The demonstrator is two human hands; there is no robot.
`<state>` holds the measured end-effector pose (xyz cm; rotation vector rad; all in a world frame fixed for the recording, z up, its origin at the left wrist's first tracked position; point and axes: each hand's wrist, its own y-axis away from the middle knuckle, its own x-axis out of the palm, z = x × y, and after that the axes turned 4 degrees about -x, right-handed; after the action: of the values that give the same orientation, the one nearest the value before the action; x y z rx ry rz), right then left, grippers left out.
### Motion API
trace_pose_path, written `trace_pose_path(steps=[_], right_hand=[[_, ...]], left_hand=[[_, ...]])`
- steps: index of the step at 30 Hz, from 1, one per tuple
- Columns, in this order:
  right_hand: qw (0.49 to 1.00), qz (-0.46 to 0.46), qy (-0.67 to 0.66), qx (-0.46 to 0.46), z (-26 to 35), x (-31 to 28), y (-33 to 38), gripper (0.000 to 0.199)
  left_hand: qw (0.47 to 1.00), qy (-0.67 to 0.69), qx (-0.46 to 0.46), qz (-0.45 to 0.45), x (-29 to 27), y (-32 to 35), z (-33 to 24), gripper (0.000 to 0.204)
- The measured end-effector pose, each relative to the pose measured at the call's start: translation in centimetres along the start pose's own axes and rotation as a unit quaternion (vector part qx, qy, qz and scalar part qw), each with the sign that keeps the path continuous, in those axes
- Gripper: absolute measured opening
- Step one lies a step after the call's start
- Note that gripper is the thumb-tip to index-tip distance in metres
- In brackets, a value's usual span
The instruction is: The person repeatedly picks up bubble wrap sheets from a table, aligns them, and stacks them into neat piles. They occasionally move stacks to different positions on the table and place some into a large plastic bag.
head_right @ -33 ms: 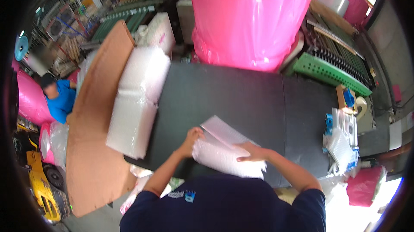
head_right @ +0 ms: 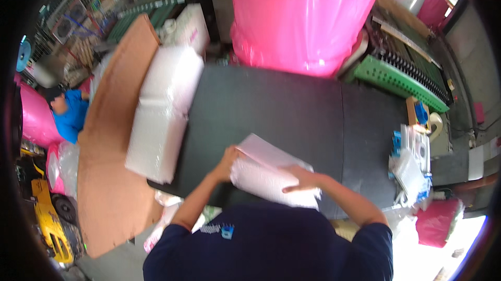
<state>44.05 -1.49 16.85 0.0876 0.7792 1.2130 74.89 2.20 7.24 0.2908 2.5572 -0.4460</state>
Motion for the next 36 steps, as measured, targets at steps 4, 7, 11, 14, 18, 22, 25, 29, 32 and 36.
trace_pose_path(steps=[4,7,11,14,18,22,25,29,32,36], right_hand=[[0.983,-0.033,0.174,0.054,3.9,1.7,1.3,0.103],[0.959,-0.093,0.257,0.076,5.7,3.4,1.9,0.106],[0.937,-0.160,0.296,0.092,6.2,3.9,2.1,0.098],[0.910,-0.244,0.322,0.096,5.1,3.0,1.6,0.088],[0.938,-0.222,0.244,0.104,3.5,0.6,0.7,0.081],[0.931,-0.186,0.283,0.138,3.8,-0.4,1.2,0.081],[0.908,-0.210,0.324,0.162,3.9,-0.1,1.6,0.084],[0.906,-0.249,0.305,0.156,2.6,0.5,1.0,0.090],[0.879,-0.318,0.324,0.146,1.1,1.3,0.9,0.089],[0.785,-0.550,0.264,0.104,-0.1,2.3,3.2,0.078]], left_hand=[[0.998,0.010,-0.056,0.013,0.6,0.7,-0.5,0.048],[0.992,0.032,-0.119,0.005,1.0,1.1,0.0,0.051],[0.976,0.098,-0.192,-0.020,0.8,0.3,-1.9,0.067],[0.971,0.149,-0.184,-0.020,1.5,0.2,-1.5,0.114],[0.970,0.166,-0.173,-0.038,1.5,-1.4,-2.0,0.135],[0.995,0.053,-0.085,-0.019,0.8,-2.0,-3.7,0.134],[0.986,0.147,-0.071,0.017,1.4,-1.7,-3.6,0.131],[0.969,0.225,-0.099,-0.011,4.1,-0.8,-1.6,0.121],[0.970,0.212,-0.096,-0.074,5.4,-0.7,-1.7,0.107],[0.969,0.206,-0.108,-0.083,5.6,-0.7,-1.4,0.097]])
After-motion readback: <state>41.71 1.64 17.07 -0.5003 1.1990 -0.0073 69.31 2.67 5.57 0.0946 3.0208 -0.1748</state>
